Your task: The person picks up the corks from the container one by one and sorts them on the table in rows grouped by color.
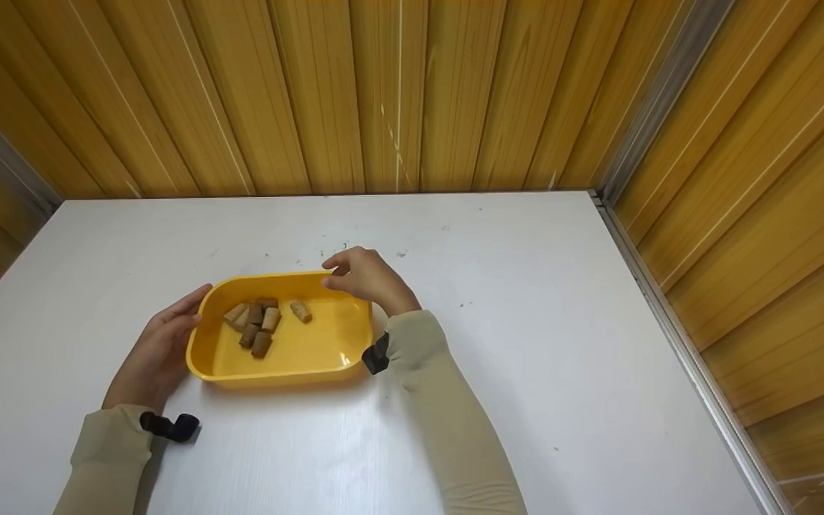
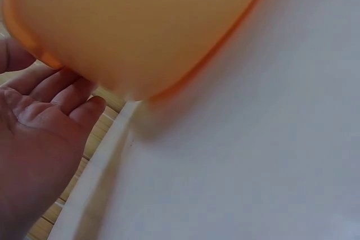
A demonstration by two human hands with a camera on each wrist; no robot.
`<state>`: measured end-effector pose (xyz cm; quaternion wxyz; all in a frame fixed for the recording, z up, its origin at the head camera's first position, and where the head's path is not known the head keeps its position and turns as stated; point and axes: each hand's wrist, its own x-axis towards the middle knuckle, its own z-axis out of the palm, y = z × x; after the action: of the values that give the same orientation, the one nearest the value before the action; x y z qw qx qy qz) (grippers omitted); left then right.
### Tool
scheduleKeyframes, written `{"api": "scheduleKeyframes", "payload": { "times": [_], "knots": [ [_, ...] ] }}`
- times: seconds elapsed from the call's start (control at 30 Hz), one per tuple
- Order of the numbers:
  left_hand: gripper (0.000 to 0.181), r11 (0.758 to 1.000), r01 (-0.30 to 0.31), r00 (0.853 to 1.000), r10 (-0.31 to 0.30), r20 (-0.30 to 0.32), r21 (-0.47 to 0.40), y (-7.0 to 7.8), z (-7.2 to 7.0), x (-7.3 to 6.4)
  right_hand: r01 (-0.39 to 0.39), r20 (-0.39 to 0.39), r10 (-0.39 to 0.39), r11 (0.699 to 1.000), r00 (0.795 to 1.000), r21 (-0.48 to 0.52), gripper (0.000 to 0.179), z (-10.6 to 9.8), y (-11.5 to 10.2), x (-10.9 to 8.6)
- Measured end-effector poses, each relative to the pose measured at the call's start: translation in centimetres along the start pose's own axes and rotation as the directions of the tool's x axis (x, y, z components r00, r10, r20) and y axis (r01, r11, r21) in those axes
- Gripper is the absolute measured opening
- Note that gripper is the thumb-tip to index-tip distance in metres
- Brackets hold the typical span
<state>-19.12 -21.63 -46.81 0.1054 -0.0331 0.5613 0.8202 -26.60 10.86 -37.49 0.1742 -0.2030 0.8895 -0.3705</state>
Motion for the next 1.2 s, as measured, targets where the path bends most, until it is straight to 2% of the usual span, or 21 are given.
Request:
{"api": "scheduleKeyframes", "payload": {
  "times": [0.27,0.5,0.6,0.9,1.2],
  "knots": [
    [0.054,1.000,-0.011,1.000,0.011,0.013,-0.008,0.1,0.2,0.2,-0.056,0.113,0.065,0.995,0.991,-0.081,0.040,1.4,-0.7,1.4],
    [0.054,1.000,-0.003,1.000,0.003,0.010,0.029,0.1,0.3,0.4,-0.115,0.183,0.126,0.991,0.975,-0.068,0.042,1.9,-1.4,2.2],
    [0.054,0.999,0.007,1.000,-0.008,0.004,0.045,0.0,0.3,0.4,-0.121,0.204,0.138,0.988,0.969,-0.092,0.042,2.0,-1.8,2.5],
    [0.054,1.000,0.014,1.000,-0.014,-0.007,0.023,0.0,0.3,0.1,-0.102,0.239,0.162,0.964,0.957,-0.244,0.042,3.2,-2.5,3.7],
    [0.052,0.999,0.011,1.000,-0.010,-0.007,0.045,-0.5,0.5,0.5,-0.067,0.257,0.150,0.949,0.955,-0.307,0.041,4.0,-1.8,4.3]
  ]
}}
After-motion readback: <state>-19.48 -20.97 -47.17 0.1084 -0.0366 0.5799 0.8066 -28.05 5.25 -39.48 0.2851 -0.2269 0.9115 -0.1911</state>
